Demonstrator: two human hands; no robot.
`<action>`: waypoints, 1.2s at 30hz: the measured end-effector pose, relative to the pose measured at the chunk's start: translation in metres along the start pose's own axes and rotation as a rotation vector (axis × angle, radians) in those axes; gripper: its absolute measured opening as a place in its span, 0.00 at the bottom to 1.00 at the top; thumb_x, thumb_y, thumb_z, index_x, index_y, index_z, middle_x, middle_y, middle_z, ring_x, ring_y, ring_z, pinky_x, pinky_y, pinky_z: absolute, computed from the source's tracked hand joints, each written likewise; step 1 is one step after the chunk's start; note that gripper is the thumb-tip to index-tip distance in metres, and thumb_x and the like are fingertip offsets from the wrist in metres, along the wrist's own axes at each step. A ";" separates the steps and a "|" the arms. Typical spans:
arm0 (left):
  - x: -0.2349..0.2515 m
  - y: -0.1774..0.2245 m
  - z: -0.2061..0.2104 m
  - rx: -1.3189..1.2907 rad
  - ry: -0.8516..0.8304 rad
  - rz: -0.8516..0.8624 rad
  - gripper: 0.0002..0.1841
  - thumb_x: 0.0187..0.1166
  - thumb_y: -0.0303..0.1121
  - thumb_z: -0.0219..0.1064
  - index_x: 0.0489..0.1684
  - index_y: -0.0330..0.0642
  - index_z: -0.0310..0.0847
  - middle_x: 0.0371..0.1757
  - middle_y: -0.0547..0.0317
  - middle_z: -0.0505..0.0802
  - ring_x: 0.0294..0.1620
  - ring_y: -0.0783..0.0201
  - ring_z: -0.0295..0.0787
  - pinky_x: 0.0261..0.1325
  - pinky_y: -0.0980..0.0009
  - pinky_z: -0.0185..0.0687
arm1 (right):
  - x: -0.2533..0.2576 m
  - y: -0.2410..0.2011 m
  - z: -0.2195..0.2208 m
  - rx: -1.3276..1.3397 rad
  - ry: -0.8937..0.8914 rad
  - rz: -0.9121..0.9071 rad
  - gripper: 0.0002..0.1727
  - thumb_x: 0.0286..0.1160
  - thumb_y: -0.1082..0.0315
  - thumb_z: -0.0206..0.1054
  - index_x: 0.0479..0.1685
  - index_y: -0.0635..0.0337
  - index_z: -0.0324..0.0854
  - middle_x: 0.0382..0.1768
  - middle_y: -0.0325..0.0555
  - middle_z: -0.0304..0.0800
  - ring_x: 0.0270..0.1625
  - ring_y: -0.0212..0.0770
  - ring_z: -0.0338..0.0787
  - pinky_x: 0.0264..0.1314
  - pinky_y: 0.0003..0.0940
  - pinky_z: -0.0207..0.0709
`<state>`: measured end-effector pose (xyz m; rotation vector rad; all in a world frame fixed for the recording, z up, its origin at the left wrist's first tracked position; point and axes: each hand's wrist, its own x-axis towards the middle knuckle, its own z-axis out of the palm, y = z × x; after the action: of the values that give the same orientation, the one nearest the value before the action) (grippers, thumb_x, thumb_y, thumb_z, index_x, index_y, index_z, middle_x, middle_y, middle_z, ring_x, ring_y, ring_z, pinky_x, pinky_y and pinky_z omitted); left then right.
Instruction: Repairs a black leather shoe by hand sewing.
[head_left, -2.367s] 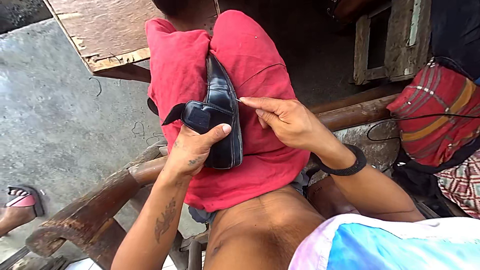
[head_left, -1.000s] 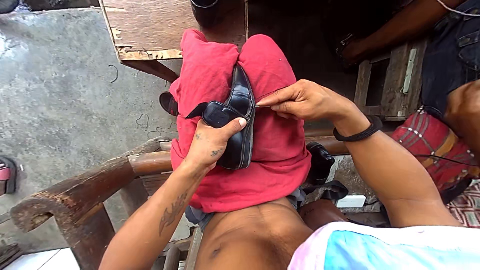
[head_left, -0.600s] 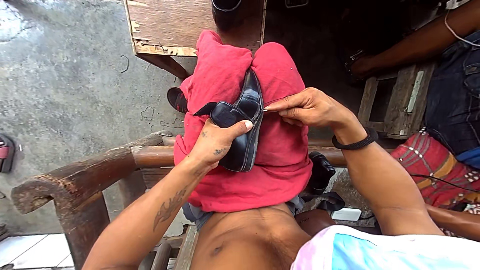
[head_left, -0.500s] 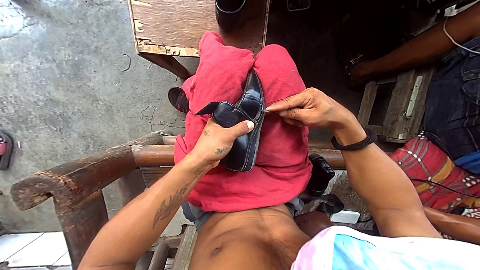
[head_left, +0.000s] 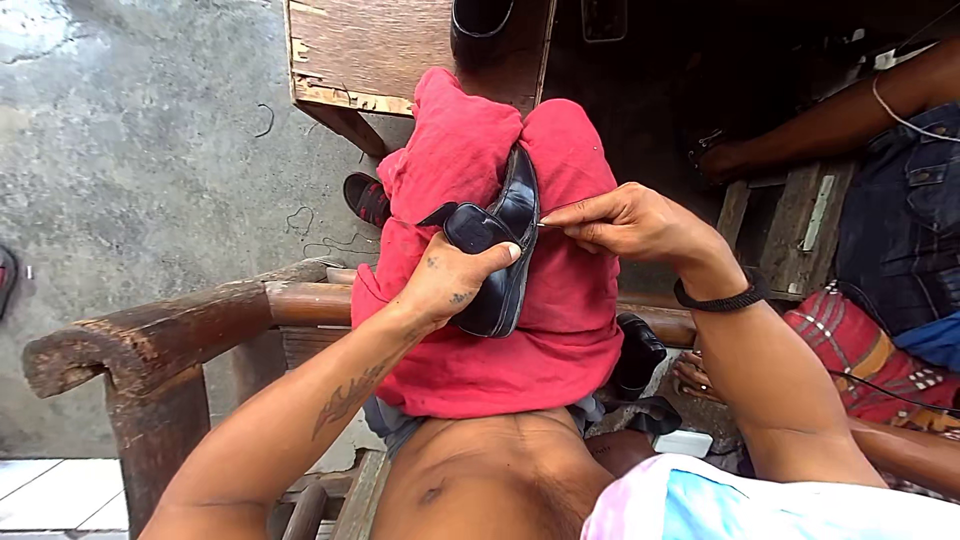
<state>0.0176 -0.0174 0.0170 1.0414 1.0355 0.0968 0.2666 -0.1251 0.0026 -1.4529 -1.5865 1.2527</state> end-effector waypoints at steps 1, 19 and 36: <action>-0.003 0.002 0.001 0.011 -0.005 0.001 0.15 0.72 0.28 0.78 0.54 0.40 0.84 0.42 0.55 0.97 0.41 0.64 0.96 0.48 0.66 0.95 | -0.001 -0.004 -0.001 -0.060 -0.003 0.027 0.17 0.85 0.70 0.60 0.63 0.52 0.91 0.27 0.31 0.88 0.25 0.18 0.79 0.30 0.17 0.76; 0.014 -0.007 -0.001 0.097 -0.152 0.113 0.11 0.74 0.27 0.76 0.51 0.38 0.85 0.39 0.56 0.97 0.40 0.66 0.97 0.48 0.68 0.95 | 0.028 -0.077 0.017 -0.756 -0.245 0.485 0.17 0.95 0.55 0.45 0.49 0.46 0.81 0.29 0.41 0.85 0.39 0.46 0.89 0.39 0.50 0.77; -0.093 -0.093 -0.197 0.862 0.452 0.209 0.15 0.88 0.39 0.62 0.59 0.41 0.90 0.74 0.46 0.87 0.75 0.46 0.83 0.75 0.37 0.75 | 0.013 -0.055 -0.003 -0.770 -0.057 0.284 0.15 0.92 0.62 0.53 0.44 0.52 0.86 0.43 0.46 0.84 0.48 0.50 0.87 0.45 0.58 0.79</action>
<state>-0.2150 0.0147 -0.0114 1.9750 1.4163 0.0540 0.2473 -0.1085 0.0535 -2.1831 -2.0811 0.8474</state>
